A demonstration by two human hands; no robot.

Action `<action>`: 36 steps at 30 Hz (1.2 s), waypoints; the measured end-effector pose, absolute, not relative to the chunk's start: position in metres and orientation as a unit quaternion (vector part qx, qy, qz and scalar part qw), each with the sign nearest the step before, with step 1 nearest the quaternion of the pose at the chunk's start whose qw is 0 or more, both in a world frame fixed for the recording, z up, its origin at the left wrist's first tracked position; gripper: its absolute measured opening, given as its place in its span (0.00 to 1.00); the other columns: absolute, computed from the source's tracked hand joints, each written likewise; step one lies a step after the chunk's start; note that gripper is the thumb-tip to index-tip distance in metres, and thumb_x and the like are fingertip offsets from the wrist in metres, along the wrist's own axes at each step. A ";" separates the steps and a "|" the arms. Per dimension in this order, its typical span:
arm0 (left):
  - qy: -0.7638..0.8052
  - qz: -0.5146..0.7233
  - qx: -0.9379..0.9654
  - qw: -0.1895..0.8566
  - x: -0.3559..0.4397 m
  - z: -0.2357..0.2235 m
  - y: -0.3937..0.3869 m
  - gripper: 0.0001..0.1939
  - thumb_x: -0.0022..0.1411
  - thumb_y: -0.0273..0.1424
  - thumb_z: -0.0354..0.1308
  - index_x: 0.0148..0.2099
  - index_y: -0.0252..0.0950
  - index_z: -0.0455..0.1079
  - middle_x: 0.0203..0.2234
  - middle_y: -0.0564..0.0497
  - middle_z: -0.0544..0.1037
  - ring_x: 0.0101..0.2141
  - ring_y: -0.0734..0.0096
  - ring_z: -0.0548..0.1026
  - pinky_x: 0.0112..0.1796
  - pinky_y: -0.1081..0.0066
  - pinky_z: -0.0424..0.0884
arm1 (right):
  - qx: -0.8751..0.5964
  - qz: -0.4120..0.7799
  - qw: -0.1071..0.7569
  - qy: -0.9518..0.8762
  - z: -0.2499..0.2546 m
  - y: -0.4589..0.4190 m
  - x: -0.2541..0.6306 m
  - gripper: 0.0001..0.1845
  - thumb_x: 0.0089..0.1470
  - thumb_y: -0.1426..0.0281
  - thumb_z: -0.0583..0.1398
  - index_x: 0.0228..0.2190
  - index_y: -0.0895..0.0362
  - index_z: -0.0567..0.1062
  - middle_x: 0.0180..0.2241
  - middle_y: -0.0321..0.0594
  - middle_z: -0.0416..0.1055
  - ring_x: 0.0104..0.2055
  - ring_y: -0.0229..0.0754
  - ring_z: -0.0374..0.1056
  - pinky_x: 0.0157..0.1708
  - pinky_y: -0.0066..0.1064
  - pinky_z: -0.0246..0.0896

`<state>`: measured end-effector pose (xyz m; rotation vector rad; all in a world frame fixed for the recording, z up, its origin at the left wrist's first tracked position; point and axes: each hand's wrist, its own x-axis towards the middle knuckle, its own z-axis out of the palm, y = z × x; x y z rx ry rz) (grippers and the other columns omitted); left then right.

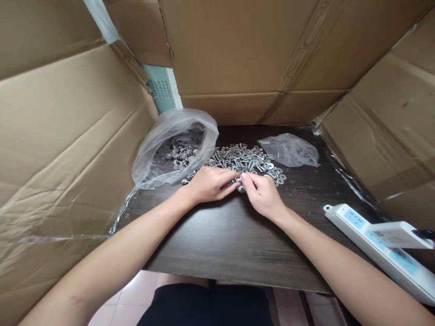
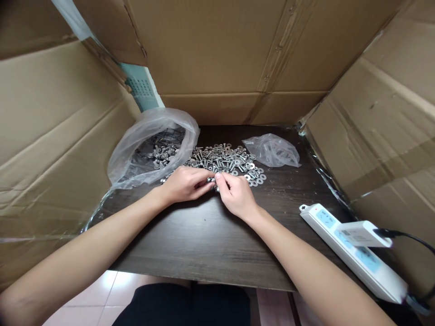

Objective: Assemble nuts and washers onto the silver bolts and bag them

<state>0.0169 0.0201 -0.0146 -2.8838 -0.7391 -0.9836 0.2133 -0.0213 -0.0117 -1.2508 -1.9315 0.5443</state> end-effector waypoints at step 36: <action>-0.261 -0.291 -0.920 -0.037 0.017 -0.015 0.019 0.12 0.71 0.37 0.52 0.44 0.36 0.74 0.25 0.53 0.79 0.24 0.72 0.75 0.27 0.73 0.64 | -0.488 0.225 0.381 -0.752 -0.013 -0.020 0.214 0.21 0.67 0.63 0.50 0.22 0.53 0.59 0.19 0.32 0.59 0.22 0.37 0.56 0.26 0.31 0.49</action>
